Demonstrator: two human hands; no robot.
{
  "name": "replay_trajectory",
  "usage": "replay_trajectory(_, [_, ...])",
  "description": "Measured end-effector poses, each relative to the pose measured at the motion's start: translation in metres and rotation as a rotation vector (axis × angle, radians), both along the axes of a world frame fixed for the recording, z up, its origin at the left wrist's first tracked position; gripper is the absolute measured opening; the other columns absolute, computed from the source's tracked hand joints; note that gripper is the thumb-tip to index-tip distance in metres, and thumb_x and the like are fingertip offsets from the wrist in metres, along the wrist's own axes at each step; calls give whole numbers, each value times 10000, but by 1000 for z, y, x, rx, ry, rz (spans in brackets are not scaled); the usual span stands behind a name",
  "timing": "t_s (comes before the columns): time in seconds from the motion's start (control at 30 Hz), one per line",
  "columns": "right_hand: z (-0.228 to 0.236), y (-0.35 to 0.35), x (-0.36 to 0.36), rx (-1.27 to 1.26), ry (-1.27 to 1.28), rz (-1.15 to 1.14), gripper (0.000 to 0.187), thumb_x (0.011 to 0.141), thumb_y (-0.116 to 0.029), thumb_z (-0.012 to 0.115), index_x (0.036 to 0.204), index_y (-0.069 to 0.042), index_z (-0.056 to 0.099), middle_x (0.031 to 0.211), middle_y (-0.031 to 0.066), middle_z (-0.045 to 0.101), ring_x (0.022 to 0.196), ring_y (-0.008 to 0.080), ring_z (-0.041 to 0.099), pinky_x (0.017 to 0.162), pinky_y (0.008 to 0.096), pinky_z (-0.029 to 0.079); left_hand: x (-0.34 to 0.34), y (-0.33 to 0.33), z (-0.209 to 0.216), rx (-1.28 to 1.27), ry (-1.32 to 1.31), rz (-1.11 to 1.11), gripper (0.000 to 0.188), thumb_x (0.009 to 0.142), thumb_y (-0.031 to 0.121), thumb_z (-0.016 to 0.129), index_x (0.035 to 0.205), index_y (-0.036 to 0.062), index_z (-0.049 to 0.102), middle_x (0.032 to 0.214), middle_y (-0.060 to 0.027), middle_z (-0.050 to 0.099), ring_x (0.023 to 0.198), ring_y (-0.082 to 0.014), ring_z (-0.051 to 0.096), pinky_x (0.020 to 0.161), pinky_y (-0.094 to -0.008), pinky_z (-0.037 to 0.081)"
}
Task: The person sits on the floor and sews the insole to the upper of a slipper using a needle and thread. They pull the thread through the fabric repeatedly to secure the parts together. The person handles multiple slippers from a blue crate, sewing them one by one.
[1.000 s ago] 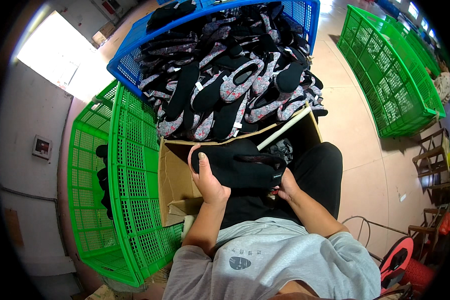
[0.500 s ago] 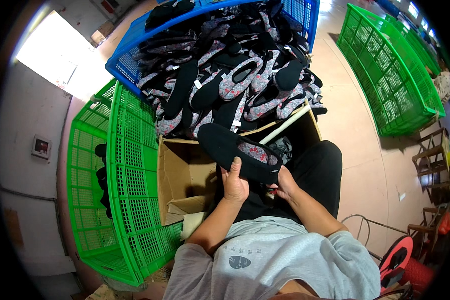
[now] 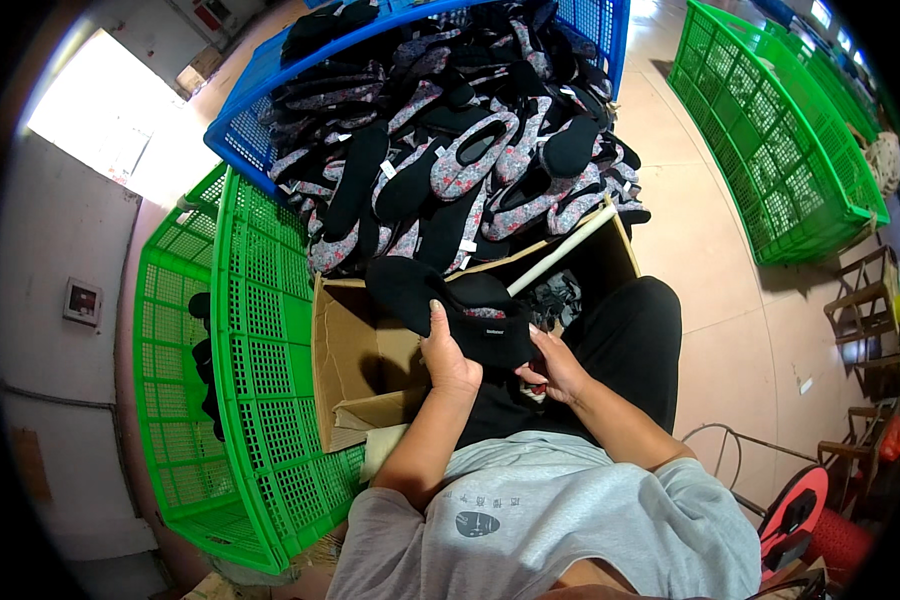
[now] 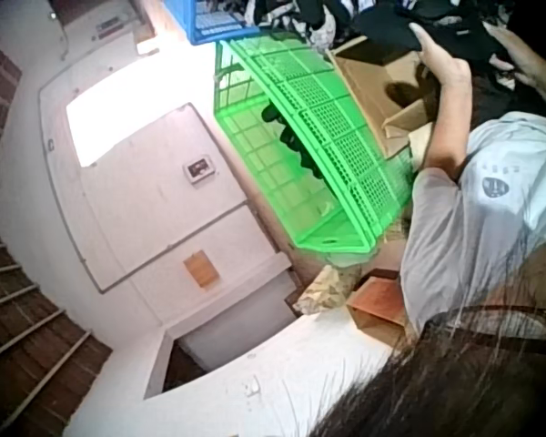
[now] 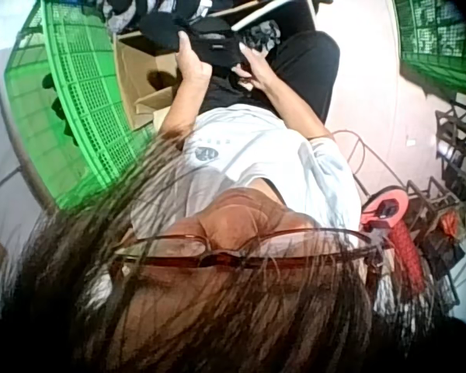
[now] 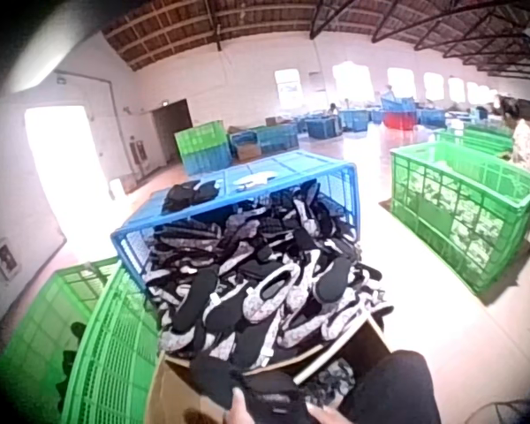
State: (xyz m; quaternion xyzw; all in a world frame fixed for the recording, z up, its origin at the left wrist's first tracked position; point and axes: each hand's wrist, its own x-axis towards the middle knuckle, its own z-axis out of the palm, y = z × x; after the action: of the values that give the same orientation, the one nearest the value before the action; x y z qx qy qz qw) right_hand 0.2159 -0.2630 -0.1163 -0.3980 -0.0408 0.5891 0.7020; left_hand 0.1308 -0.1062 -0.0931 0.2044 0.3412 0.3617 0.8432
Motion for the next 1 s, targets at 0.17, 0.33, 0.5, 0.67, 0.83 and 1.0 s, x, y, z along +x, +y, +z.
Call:
replay_trajectory(0.17, [7,-2,0,85,50,5,492,1011,-473,489,972,6,592,773,144,644,424,96,382,415,199,287,1,3,3,-58,-79,-32,485,934,368,680,1298,74,552,1259,-76,621,1122,-249,608,984,-430,502])
replay_trajectory(0.33, [7,-2,1,85,46,0,492,999,-487,510,968,-3,592,773,141,644,423,90,376,414,198,289,0,3,-2,-61,-88,-56,502,952,422,633,1315,84,560,1284,-68,620,1150,-263,594,1020,-444,467])
replay_trajectory(0.5, [5,-1,0,109,54,-2,430,984,-469,549,1022,-41,576,791,135,642,431,86,377,414,197,291,1,0,2,-50,-71,-63,537,944,439,639,1340,90,540,1310,-70,603,1177,-266,578,1035,-447,457])
replay_trajectory(0.67, [12,-1,-3,86,-26,-1,346,938,-349,660,1143,-104,527,822,115,636,458,82,403,420,192,297,-2,-3,3,-38,-49,-59,606,928,411,677,1391,77,474,1365,-77,548,1211,-257,551,1033,-431,468])
replay_trajectory(0.83, [0,1,-3,88,-90,-39,503,904,-303,725,1303,-117,482,819,87,637,476,77,455,407,202,338,-2,-3,7,16,18,-52,614,947,429,644,1406,70,452,1407,-82,505,1249,-253,516,1051,-420,452])
replay_trajectory(1.0, [9,1,-6,39,-94,-57,433,877,-283,751,1209,-137,516,825,74,627,503,63,444,435,187,307,-3,-2,7,34,46,-62,622,962,460,605,1412,61,445,1416,-88,494,1261,-254,505,1062,-412,440])
